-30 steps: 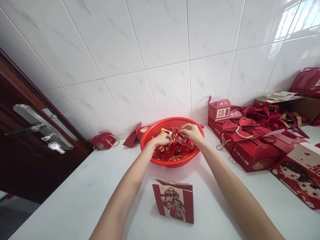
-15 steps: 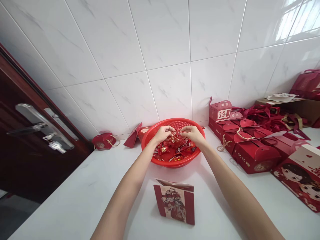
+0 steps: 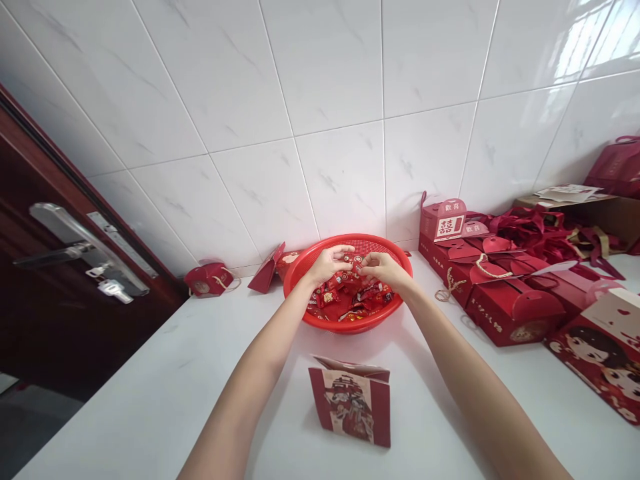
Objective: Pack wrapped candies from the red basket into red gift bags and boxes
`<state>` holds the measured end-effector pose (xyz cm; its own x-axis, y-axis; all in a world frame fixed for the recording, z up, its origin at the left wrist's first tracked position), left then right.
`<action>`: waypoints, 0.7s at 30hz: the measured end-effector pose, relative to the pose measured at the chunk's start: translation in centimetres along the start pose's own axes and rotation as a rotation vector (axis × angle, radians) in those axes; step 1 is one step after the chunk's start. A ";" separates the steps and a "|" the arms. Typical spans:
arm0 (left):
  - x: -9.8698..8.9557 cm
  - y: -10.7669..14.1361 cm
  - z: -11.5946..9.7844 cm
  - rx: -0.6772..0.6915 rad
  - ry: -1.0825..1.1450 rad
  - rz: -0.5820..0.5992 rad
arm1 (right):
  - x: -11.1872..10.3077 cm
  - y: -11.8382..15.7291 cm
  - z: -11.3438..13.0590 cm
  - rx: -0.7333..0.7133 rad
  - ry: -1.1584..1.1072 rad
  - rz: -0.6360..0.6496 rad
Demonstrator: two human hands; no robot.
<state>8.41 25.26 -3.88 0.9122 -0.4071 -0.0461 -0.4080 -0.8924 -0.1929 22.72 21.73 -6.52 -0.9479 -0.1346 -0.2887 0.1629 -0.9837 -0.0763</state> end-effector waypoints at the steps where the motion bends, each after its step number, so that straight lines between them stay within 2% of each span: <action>1: -0.1 0.0 0.0 -0.003 -0.008 -0.014 | 0.1 0.1 0.0 0.001 0.002 0.009; 7: -0.9 0.0 -0.3 0.035 -0.076 -0.097 | 0.5 0.5 0.2 0.024 0.037 0.057; 9: -0.6 0.1 -0.2 0.025 -0.042 -0.050 | 0.5 0.6 0.3 0.028 0.041 0.055; 12: 0.5 0.2 0.0 -0.033 0.029 0.087 | 0.3 0.7 0.6 0.004 0.084 0.018; 14: 0.8 0.2 0.0 -0.044 0.014 0.116 | 0.0 0.6 0.8 -0.021 0.125 -0.023; 18: -1.1 -0.2 0.4 -0.083 -0.358 -0.062 | -0.8 0.4 0.5 -0.017 0.122 -0.117; 21: -2.8 0.0 2.6 -0.239 -0.597 -0.091 | -1.3 0.3 0.5 -0.018 0.085 -0.166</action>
<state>5.89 26.88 -6.27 0.7794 -0.2114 -0.5897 -0.2628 -0.9648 -0.0014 23.83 21.53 -5.69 -0.9357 0.0408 -0.3505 0.0116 -0.9892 -0.1461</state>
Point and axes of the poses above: each hand's wrist, its own y-axis away from the middle knuckle, its own x-axis out of the palm, z = x × y, the point moved 8 cm from there along -y, towards the middle knuckle, and after that the axes turned 15 degrees about y, right-handed, at the moved point
